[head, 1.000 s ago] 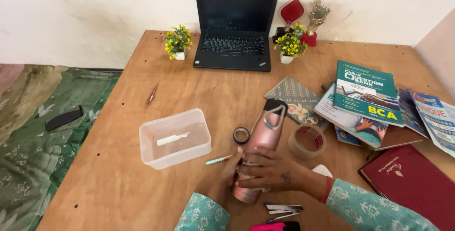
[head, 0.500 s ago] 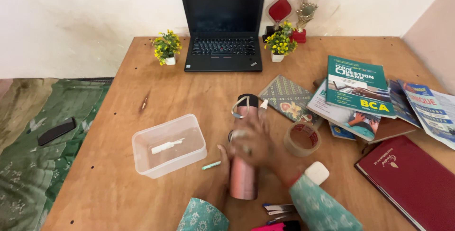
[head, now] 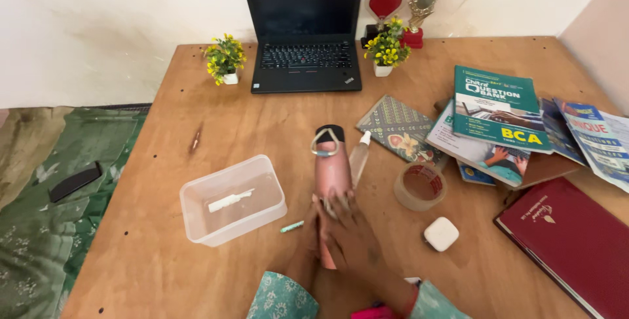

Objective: The person wipes a thermos, a small potted plant, and several books and notebooks on a wooden desk using a cloth. They move items aside to access the surface and continue wiping each object individually.

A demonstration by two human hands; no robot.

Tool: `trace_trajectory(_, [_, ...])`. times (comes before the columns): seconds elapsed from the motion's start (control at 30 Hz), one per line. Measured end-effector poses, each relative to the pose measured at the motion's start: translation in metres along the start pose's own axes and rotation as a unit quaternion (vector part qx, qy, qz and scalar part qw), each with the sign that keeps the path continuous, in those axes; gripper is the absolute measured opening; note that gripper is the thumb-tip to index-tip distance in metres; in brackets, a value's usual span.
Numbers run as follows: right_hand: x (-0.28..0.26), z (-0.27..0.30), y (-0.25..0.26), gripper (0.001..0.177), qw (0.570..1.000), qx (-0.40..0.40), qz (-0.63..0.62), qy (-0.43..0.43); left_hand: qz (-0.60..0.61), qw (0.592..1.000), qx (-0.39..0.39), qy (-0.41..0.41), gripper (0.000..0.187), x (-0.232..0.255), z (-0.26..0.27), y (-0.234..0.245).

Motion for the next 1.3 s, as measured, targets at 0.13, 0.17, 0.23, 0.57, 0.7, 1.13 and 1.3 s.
trace_trajectory(0.13, [0.013,-0.005,-0.009,0.059,0.999,0.009,0.045,-0.011,0.007,1.0,-0.015,0.005,0.058,0.003,-0.01,-0.004])
trace_trajectory(0.17, [0.026,-0.014,-0.012,0.06,0.999,0.016,0.045,-0.012,0.02,0.999,-0.023,-0.013,0.058,-0.001,-0.02,-0.007])
trace_trajectory(0.23, [0.056,-0.029,-0.019,0.062,0.999,0.037,0.021,-0.023,0.035,0.999,-0.024,-0.033,0.058,-0.011,-0.022,-0.009])
trace_trajectory(0.57, [0.116,-0.081,-0.045,0.068,0.91,0.098,-0.317,-0.249,-0.008,1.0,-0.013,0.017,0.058,0.01,-0.008,0.007])
trace_trajectory(0.7, [0.058,-0.037,-0.037,0.057,0.95,0.06,-0.231,-0.201,-0.008,1.0,-0.01,0.013,0.058,0.008,-0.007,0.014])
trace_trajectory(1.13, [-0.013,-0.014,-0.005,0.055,0.992,-0.048,0.076,-0.086,-0.052,0.998,-0.001,0.02,0.059,0.008,-0.013,0.009])
trace_trajectory(1.3, [0.043,-0.052,-0.02,0.056,0.998,0.05,0.016,-0.032,-0.137,0.99,-0.01,0.028,0.059,0.017,-0.022,-0.009])
Point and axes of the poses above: each hand's wrist, its own z-axis away from the middle knuckle, its own y-axis out of the back of the hand, x = y × z, the point moved 1 cm from there along -z, towards the middle knuckle, and after that the axes turned 3 degrees about -z, right-handed, at the moved point
